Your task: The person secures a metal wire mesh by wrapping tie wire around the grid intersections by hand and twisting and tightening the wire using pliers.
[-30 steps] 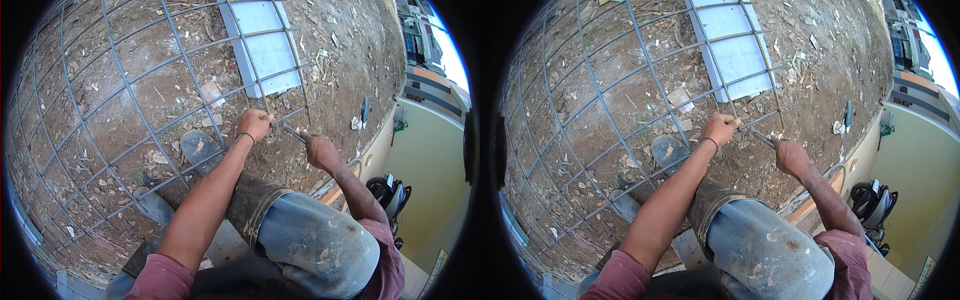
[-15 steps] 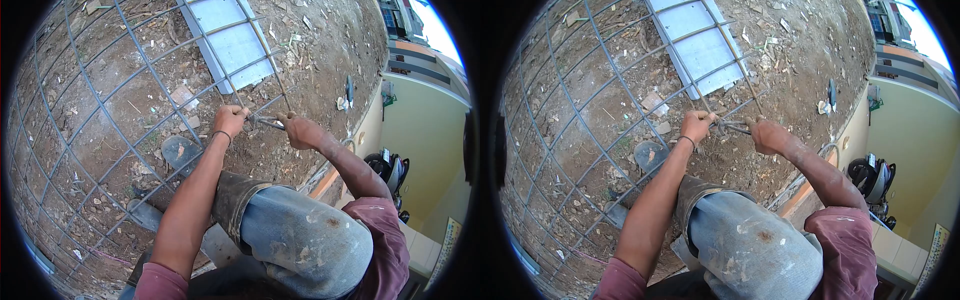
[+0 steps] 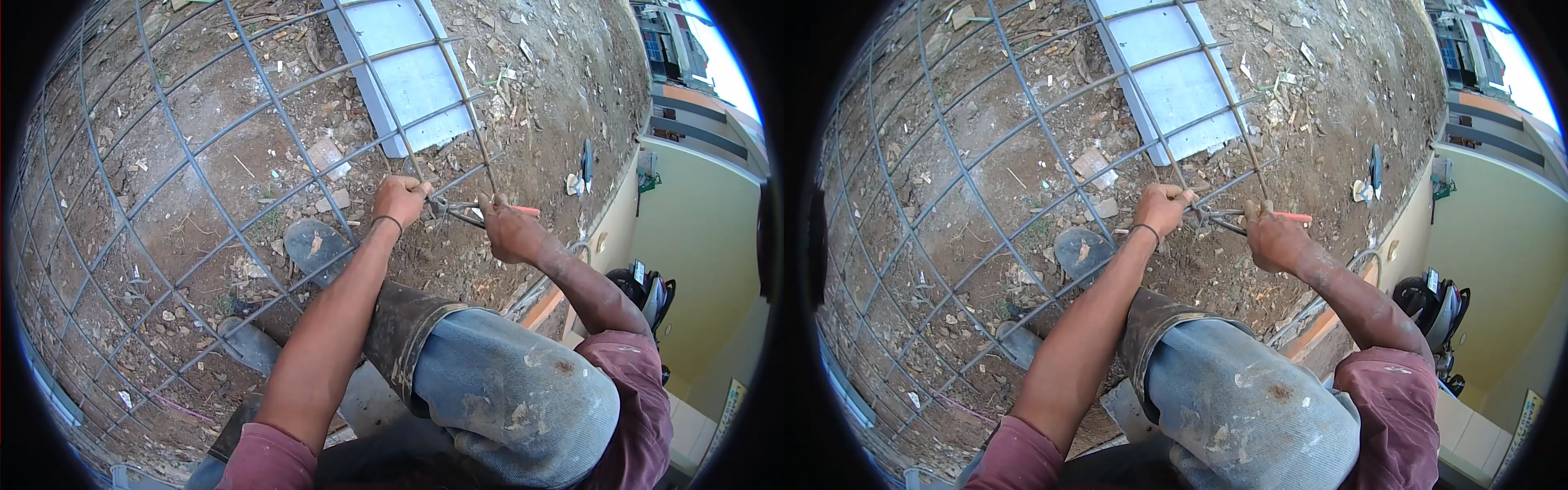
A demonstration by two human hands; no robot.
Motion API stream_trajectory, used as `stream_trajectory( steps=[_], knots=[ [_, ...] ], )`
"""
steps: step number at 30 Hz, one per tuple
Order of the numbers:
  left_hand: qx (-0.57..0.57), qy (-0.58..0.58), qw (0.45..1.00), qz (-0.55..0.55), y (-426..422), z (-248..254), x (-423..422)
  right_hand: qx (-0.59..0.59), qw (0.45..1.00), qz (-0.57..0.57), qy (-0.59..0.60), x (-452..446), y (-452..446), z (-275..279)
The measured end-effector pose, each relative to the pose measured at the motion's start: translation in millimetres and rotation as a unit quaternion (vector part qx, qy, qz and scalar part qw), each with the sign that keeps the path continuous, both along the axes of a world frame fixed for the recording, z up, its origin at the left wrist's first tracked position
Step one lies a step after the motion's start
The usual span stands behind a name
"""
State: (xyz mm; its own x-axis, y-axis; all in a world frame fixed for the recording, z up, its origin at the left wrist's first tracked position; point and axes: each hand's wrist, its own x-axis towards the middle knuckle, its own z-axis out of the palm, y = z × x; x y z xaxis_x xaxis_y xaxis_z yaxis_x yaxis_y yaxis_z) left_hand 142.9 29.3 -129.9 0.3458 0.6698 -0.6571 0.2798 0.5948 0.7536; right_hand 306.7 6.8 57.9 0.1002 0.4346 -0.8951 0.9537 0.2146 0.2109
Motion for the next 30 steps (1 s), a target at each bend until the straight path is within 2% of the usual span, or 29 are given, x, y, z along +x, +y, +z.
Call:
stream_trajectory(
  steps=[2, 6, 12, 14, 18, 20, 24, 26, 30],
  knots=[
    [0.002, -0.010, 1.000, 0.004, -1.6, -3.8, 2.1, 0.066, 0.997, 0.038, -0.004, 4.8, -8.1, -6.7],
    [-0.005, -0.010, 1.000, 0.007, -0.9, -0.9, 1.2, 0.046, 0.999, 0.025, -0.008, -12.4, 1.0, 2.6],
    [0.001, -0.007, 1.000, 0.007, -1.1, -1.4, 1.7, 0.090, 0.992, 0.075, -0.036, -17.8, 1.1, 3.4],
    [-0.004, -0.007, 1.000, 0.010, -1.7, -2.4, 2.2, 0.146, 0.968, 0.191, -0.068, -20.1, -3.5, 1.5],
    [0.000, -0.003, 1.000, 0.012, -0.8, -1.8, 2.4, 0.078, 0.976, 0.185, -0.087, -32.2, 8.8, 12.0],
    [0.001, -0.004, 1.000, 0.009, -1.1, -0.9, 1.7, 0.108, 0.949, 0.288, -0.070, -26.9, 8.0, 11.6],
    [-0.008, -0.020, 1.000, 0.015, -1.8, -0.7, 1.4, 0.141, 0.951, 0.274, -0.024, -1.8, 17.0, -1.0],
    [-0.001, -0.021, 1.000, 0.016, -1.9, -2.0, 1.3, 0.041, 0.988, 0.148, -0.028, 3.5, 35.5, -5.0],
    [0.028, 0.011, 1.000, -0.002, -0.5, 8.3, -3.8, 0.048, 0.968, 0.245, 0.037, 33.5, 55.8, -20.9]
  ],
)
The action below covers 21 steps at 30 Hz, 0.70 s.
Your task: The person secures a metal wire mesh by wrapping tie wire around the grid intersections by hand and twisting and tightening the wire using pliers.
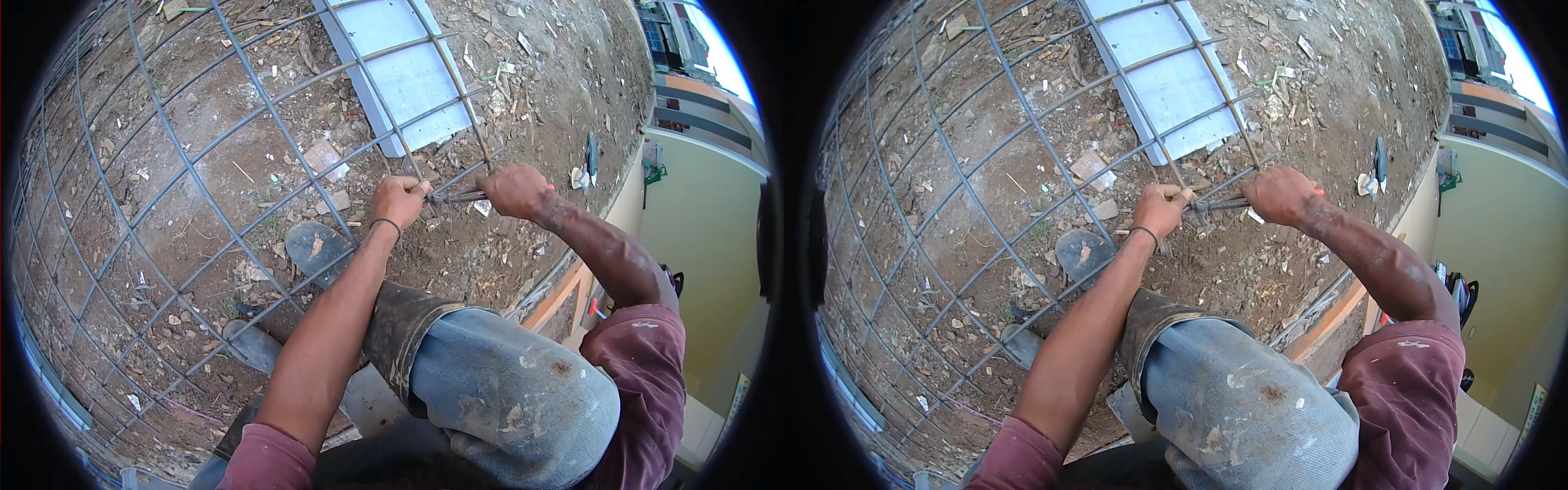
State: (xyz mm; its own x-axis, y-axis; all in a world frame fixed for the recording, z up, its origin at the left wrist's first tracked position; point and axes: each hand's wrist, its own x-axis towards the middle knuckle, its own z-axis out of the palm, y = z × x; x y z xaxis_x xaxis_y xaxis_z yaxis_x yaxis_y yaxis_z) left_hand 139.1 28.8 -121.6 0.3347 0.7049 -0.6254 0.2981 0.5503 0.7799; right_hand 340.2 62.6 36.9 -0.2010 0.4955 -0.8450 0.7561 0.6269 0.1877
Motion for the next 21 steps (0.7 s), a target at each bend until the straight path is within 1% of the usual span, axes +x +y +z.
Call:
stream_trajectory(
  steps=[2, 4, 5, 7, 8, 10, 12, 13, 14, 16, 17, 18, 20, 21],
  knots=[
    [0.003, 0.010, 1.000, 0.001, -1.4, -0.9, 1.6, 0.005, 1.000, -0.003, 0.019, 14.6, 6.4, -13.9],
    [0.011, -0.010, 1.000, 0.021, -3.1, -5.1, 3.5, 0.003, 0.999, 0.029, 0.045, 26.9, 13.0, -27.9],
    [0.010, -0.007, 1.000, 0.018, -4.0, -7.5, 4.8, 0.002, 0.999, 0.026, 0.048, 33.5, 13.6, -34.7],
    [-0.022, -0.022, 0.999, 0.033, -4.8, -8.7, 6.0, 0.032, 0.994, 0.048, 0.095, 42.0, 12.3, -43.2],
    [-0.022, -0.020, 0.999, 0.029, -4.8, -9.2, 6.1, 0.033, 0.994, 0.045, 0.097, 46.2, 10.7, -46.2],
    [0.026, -0.020, 0.999, 0.027, -6.5, -13.8, 6.9, 0.038, 0.994, 0.014, 0.104, 46.1, 10.3, -46.5],
    [0.007, -0.016, 1.000, 0.018, -5.5, -14.2, 5.3, 0.042, 0.994, 0.013, 0.105, 47.5, 9.9, -50.4],
    [-0.013, -0.010, 1.000, 0.013, -4.4, -11.8, 5.9, 0.045, 0.993, 0.015, 0.107, 47.5, 9.2, -47.8],
    [-0.013, -0.021, 1.000, 0.009, -4.0, -9.1, 6.5, 0.046, 0.994, 0.012, 0.096, 47.8, 8.0, -44.0],
    [0.007, 0.003, 1.000, 0.006, -3.0, -4.4, 5.1, 0.026, 0.997, 0.005, 0.079, 36.1, 9.6, -29.5],
    [0.010, 0.008, 1.000, 0.006, -2.9, -2.1, 5.2, 0.019, 0.996, -0.037, 0.079, 29.2, 3.9, -13.1],
    [0.008, 0.007, 1.000, 0.006, -2.7, 1.7, 6.7, 0.017, 0.996, -0.037, 0.078, 24.2, -4.8, -1.7],
    [0.045, 0.046, 0.998, 0.003, -3.6, 7.0, 4.9, -0.055, 0.987, -0.125, 0.085, 16.5, -19.5, 9.3],
    [0.046, 0.024, 0.998, 0.026, -7.3, 3.0, 7.8, -0.057, 0.986, -0.124, 0.092, 15.3, -22.7, 11.2]
  ],
)
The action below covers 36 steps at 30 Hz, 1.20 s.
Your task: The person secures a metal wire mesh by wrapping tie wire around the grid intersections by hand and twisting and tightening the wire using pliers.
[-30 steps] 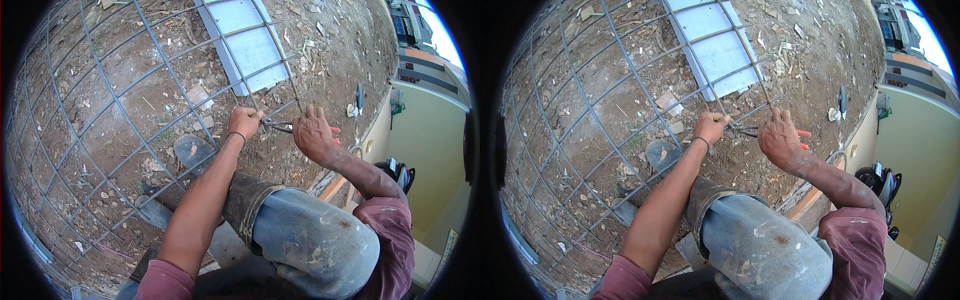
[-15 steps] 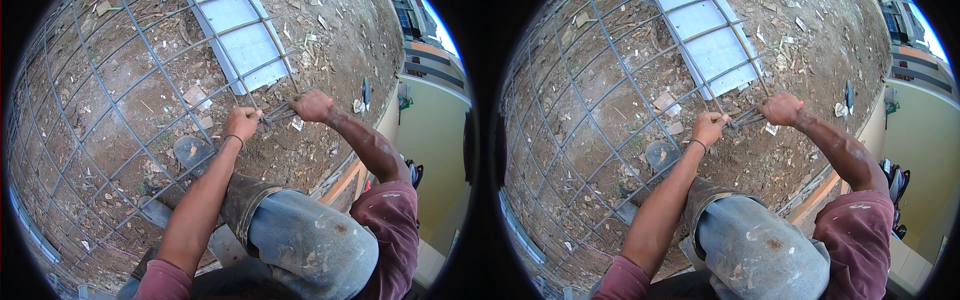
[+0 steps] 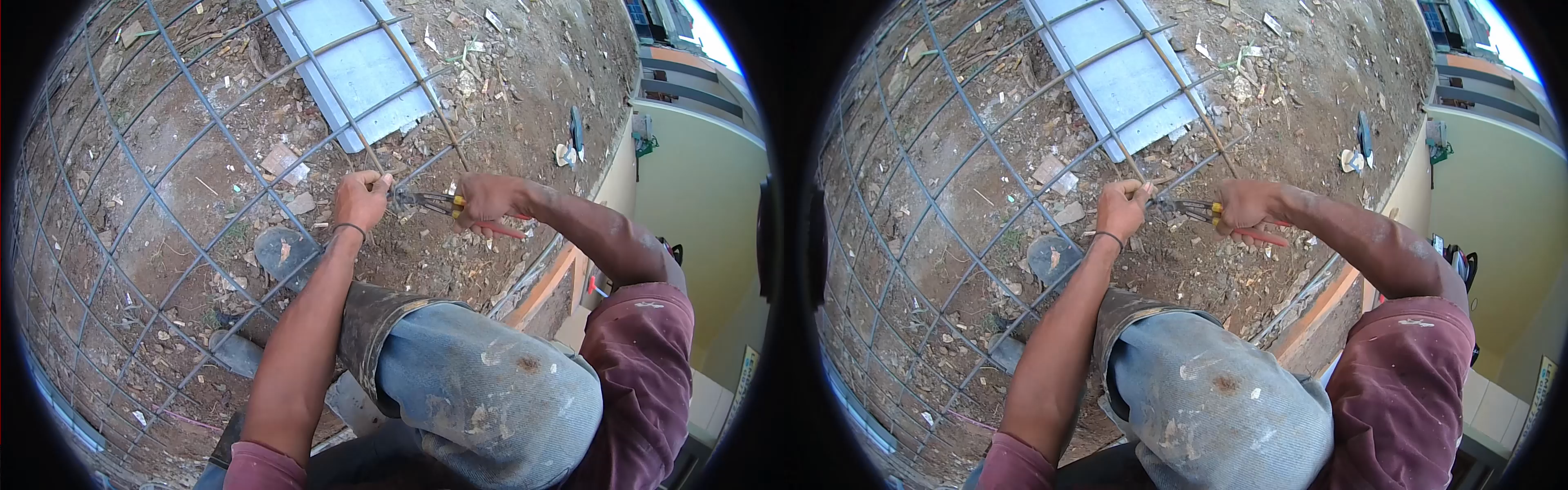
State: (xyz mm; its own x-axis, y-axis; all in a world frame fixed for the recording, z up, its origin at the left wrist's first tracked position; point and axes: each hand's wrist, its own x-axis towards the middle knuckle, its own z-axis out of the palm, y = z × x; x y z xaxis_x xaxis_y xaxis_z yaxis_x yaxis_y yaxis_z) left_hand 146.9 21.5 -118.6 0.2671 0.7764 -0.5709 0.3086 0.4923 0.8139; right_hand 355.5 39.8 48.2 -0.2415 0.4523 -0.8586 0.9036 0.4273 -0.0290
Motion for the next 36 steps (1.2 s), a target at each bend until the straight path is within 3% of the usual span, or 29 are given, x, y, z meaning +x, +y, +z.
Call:
stream_trajectory(
  steps=[1, 2, 3, 5, 7, 9, 11, 12, 13, 14, 15, 16, 17, 19, 21, 23, 24, 26, 27, 28, 29, 31, 33, 34, 35, 36],
  knots=[
    [0.002, 0.010, 1.000, 0.003, -1.0, -1.4, -1.0, -0.171, 0.941, -0.292, 0.013, -0.4, 0.5, 0.0],
    [0.024, 0.016, 1.000, 0.007, 2.5, -4.5, -0.7, -0.325, 0.776, -0.540, 0.019, -0.4, 8.4, -2.8],
    [0.038, 0.021, 0.999, 0.008, 1.2, -2.1, -1.6, -0.333, 0.780, -0.530, 0.019, 0.2, 9.0, -6.4],
    [0.025, 0.023, 0.999, 0.009, 1.6, 1.8, -2.4, -0.362, 0.698, -0.617, 0.039, 4.9, 3.9, -10.4],
    [0.020, 0.014, 1.000, -0.014, 4.2, 2.7, -4.7, -0.369, 0.714, -0.594, 0.032, -1.9, 14.4, -5.9],
    [-0.037, -0.028, 0.999, -0.010, 6.6, -13.5, -4.6, -0.345, 0.812, -0.470, -0.028, -10.5, 25.1, 0.7],
    [-0.088, -0.097, 0.991, -0.007, 10.2, -18.2, -7.5, -0.331, 0.832, -0.444, -0.041, -17.7, 29.7, 6.1],
    [-0.091, -0.098, 0.991, -0.006, 12.9, -16.3, -7.5, -0.275, 0.892, -0.357, -0.040, -25.3, 29.2, 12.8],
    [-0.106, -0.194, 0.974, 0.041, 16.6, -11.6, -7.0, -0.218, 0.939, -0.263, -0.038, -31.2, 25.3, 17.3],
    [-0.118, -0.288, 0.946, 0.090, 19.8, -6.1, -6.8, -0.222, 0.939, -0.261, -0.041, -34.1, 16.2, 21.1],
    [-0.120, -0.289, 0.945, 0.094, 21.2, -8.5, -4.4, -0.085, 0.988, -0.125, -0.034, -36.4, 5.9, 26.4],
    [-0.145, -0.315, 0.933, 0.096, 22.2, -12.3, -1.8, 0.055, 0.998, 0.019, -0.024, -38.6, -0.8, 31.2],
    [-0.169, -0.342, 0.919, 0.099, 22.3, -15.2, 1.0, 0.052, 0.998, 0.025, -0.024, -41.1, -2.7, 37.6],
    [-0.182, -0.354, 0.906, 0.140, 20.1, -9.9, 3.3, 0.256, 0.928, 0.271, -0.012, -44.2, 0.5, 52.4],
    [-0.161, -0.303, 0.927, 0.151, 19.1, -6.7, 6.2, 0.243, 0.934, 0.261, -0.017, -41.1, 4.1, 54.5],
    [-0.157, -0.301, 0.928, 0.155, 18.6, -5.6, 6.9, 0.086, 0.970, 0.189, -0.128, -37.1, 5.2, 47.0],
    [-0.151, -0.298, 0.929, 0.158, 18.8, -7.1, 7.4, 0.085, 0.970, 0.190, -0.128, -37.2, 10.7, 48.1],
    [-0.147, -0.301, 0.927, 0.168, 16.8, -8.9, 7.4, -0.065, 0.996, 0.038, -0.046, -37.4, 25.1, 52.3],
    [-0.142, -0.304, 0.925, 0.176, 15.3, -9.2, 7.6, -0.065, 0.996, 0.039, -0.047, -32.8, 29.8, 50.1],
    [-0.141, -0.305, 0.925, 0.178, 15.0, -8.5, 7.8, -0.213, 0.932, -0.292, -0.036, -24.9, 34.2, 44.8],
    [-0.144, -0.303, 0.925, 0.178, 13.0, -7.1, 7.3, -0.334, 0.741, -0.583, -0.022, -17.1, 34.3, 39.4],
    [-0.142, -0.303, 0.924, 0.187, 16.7, -10.8, 5.8, -0.333, 0.721, -0.608, 0.003, -14.7, 29.9, 35.6],
    [-0.130, -0.302, 0.928, 0.174, 13.6, -12.9, 7.1, -0.306, 0.783, -0.539, -0.046, -15.1, 26.1, 37.7],
    [-0.128, -0.303, 0.928, 0.174, 16.4, -11.7, 6.6, -0.305, 0.841, -0.445, -0.040, -23.6, 30.4, 42.9],
    [-0.116, -0.296, 0.933, 0.170, 16.3, -10.7, 5.6, -0.306, 0.840, -0.445, -0.041, -37.2, 34.0, 49.8],
    [-0.106, -0.289, 0.937, 0.165, 13.9, -10.2, 4.8, -0.256, 0.914, -0.302, -0.085, -53.5, 37.0, 57.6]
  ],
)
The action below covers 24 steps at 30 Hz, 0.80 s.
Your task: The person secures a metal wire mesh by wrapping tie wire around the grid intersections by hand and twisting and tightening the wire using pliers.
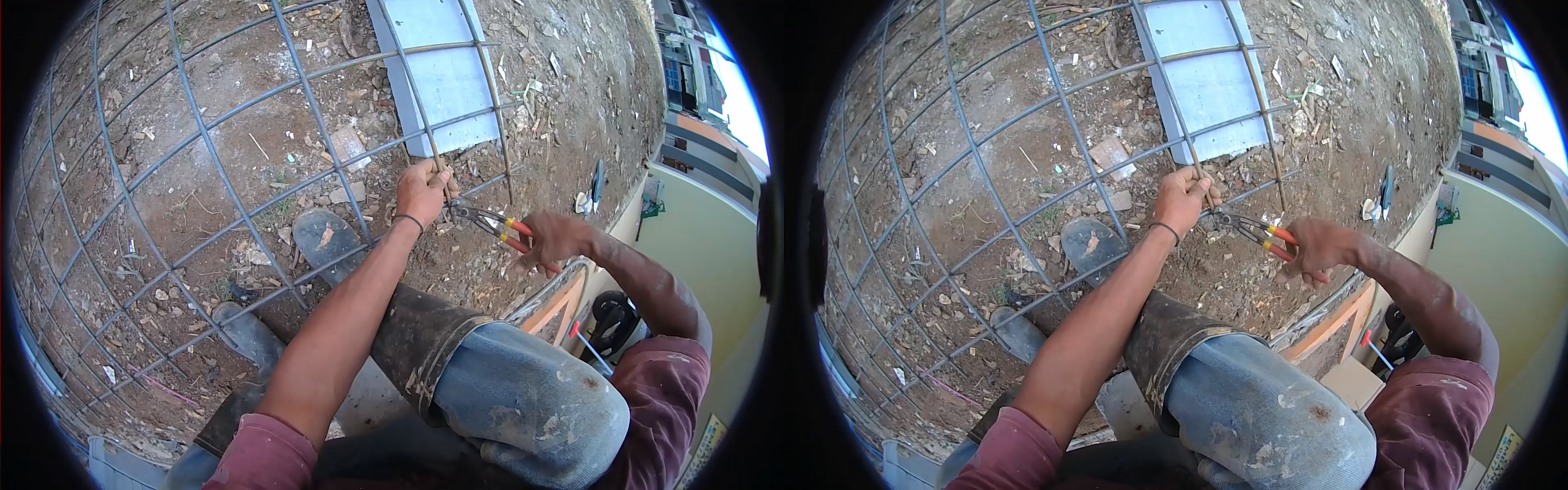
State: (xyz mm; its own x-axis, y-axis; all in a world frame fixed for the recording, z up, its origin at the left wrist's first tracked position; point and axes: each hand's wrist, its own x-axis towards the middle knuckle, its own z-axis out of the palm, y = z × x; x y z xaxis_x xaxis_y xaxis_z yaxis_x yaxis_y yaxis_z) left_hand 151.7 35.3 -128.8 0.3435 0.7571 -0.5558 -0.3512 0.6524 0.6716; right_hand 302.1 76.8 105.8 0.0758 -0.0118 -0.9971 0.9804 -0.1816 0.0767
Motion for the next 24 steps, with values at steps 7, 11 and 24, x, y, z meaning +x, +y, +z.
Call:
stream_trajectory(
  steps=[7, 11, 24],
  knots=[
    [0.017, 0.013, 1.000, -0.008, -0.3, 2.5, -5.5, 0.375, 0.663, 0.643, 0.078, -10.2, -13.0, 10.0],
    [0.045, 0.052, 0.997, -0.019, -1.4, -4.3, -4.0, 0.268, 0.772, 0.576, 0.025, 1.0, -8.7, -4.5],
    [0.092, 0.168, 0.981, -0.026, -4.7, 13.6, -17.1, -0.066, 0.979, 0.184, -0.050, -13.9, 47.2, -7.2]
  ],
)
